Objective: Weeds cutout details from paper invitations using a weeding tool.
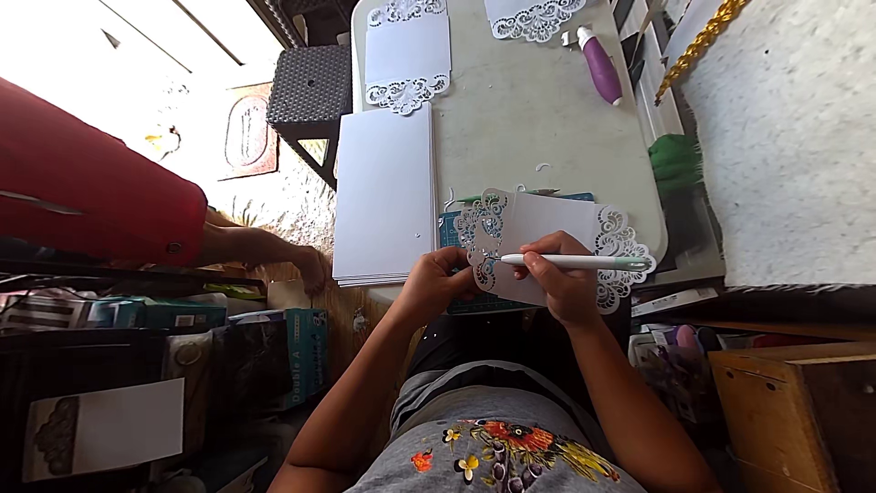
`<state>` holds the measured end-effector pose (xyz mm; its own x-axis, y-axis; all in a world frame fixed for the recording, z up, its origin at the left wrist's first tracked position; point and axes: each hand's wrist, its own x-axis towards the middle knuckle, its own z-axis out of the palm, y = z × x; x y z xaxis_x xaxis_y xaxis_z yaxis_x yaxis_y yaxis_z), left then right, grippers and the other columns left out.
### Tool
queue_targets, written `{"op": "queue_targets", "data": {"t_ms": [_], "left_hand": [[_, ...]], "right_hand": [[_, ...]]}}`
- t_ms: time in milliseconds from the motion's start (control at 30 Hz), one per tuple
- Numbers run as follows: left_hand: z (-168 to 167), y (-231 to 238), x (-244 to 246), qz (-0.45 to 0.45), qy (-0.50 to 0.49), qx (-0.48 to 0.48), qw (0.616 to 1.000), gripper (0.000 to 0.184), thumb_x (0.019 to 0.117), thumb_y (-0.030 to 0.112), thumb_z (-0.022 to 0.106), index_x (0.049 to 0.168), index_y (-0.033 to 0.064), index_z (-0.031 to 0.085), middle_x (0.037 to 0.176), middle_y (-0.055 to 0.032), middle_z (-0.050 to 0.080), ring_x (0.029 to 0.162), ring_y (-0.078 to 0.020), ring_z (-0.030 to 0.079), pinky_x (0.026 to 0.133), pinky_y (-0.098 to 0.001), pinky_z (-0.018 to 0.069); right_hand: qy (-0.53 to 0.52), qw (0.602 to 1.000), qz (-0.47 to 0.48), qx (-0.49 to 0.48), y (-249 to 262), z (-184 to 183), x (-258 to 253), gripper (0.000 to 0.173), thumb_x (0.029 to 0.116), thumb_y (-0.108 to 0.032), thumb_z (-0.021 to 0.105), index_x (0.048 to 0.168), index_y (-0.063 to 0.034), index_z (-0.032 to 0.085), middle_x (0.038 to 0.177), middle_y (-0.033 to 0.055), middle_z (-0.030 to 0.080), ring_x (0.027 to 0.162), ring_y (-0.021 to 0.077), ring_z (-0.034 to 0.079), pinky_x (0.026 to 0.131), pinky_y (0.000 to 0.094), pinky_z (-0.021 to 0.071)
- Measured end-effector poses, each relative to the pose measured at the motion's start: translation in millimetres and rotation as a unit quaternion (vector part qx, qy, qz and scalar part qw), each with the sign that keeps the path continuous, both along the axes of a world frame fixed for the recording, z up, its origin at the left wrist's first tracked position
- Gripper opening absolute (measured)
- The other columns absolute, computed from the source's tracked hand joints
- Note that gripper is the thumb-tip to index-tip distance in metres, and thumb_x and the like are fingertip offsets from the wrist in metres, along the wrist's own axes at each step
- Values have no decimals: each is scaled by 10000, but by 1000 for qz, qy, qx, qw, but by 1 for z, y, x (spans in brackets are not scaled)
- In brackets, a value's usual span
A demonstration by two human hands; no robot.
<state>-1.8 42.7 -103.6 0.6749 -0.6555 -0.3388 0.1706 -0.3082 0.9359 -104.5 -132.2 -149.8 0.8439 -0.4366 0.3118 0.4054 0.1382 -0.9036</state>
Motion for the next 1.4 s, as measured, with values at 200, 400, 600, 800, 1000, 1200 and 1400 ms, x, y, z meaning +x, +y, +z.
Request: {"op": "queue_targets", "data": {"t_ms": [200, 400, 600, 800, 1000, 1200, 1400], "left_hand": [[-1, 1, 1, -5, -3, -4, 1000, 50, 985, -20, 622, 1007, 25, 622, 825, -12, 715, 681, -60, 700, 644, -217, 606], [-3, 2, 2, -3, 11, -24, 1000, 98, 949, -42, 662, 1010, 30, 634, 843, -4, 716, 687, -58, 700, 645, -217, 610], [-3, 4, 0, 12, 13, -29, 999, 90, 957, -28, 661, 1025, 32, 660, 858, -4, 725, 698, -60, 708, 657, -218, 614], [-5, 4, 0, 12, 2, -32, 999, 86, 969, -7, 655, 1040, 40, 663, 867, 1, 729, 698, -55, 704, 653, -216, 610], [-8, 5, -1, 10, -4, -45, 999, 92, 967, -19, 651, 1034, 42, 663, 858, 9, 723, 692, -45, 695, 649, -211, 606], [-8, 5, -1, 9, -4, -50, 999, 101, 988, -21, 614, 1048, 56, 636, 861, 15, 717, 699, -47, 697, 649, -216, 608], [-7, 4, -1, -6, -9, -42, 999, 83, 986, -11, 624, 1031, 58, 640, 870, 14, 717, 698, -41, 692, 648, -210, 602]], "right_hand": [[-2, 1000, 1, 6, 0, -1, 1, 165, 943, 17, 597, 1002, -105, 693, 878, -21, 727, 722, 59, 700, 685, 233, 616], [-2, 1000, -1, -2, 0, -1, 1, 169, 935, 25, 595, 998, -97, 692, 876, -24, 725, 718, 56, 697, 676, 234, 616], [2, 1000, 5, -2, 0, -1, 0, 168, 940, 19, 600, 1001, -105, 695, 879, -30, 730, 726, 60, 706, 685, 243, 624], [-13, 1000, -8, 3, 1, -3, 0, 165, 947, 0, 606, 1011, -118, 702, 899, -35, 727, 737, 56, 702, 695, 241, 621], [-28, 999, -19, 15, 0, -3, 0, 164, 956, -11, 595, 1002, -129, 700, 904, -31, 721, 730, 54, 696, 682, 233, 616], [-23, 999, -17, 17, 0, -2, -1, 160, 958, -14, 592, 1005, -124, 698, 900, -24, 718, 721, 58, 695, 678, 235, 616], [-20, 1000, -16, 11, 0, -2, -1, 162, 959, -10, 586, 1005, -118, 697, 896, -25, 716, 722, 55, 694, 676, 234, 617]]}}
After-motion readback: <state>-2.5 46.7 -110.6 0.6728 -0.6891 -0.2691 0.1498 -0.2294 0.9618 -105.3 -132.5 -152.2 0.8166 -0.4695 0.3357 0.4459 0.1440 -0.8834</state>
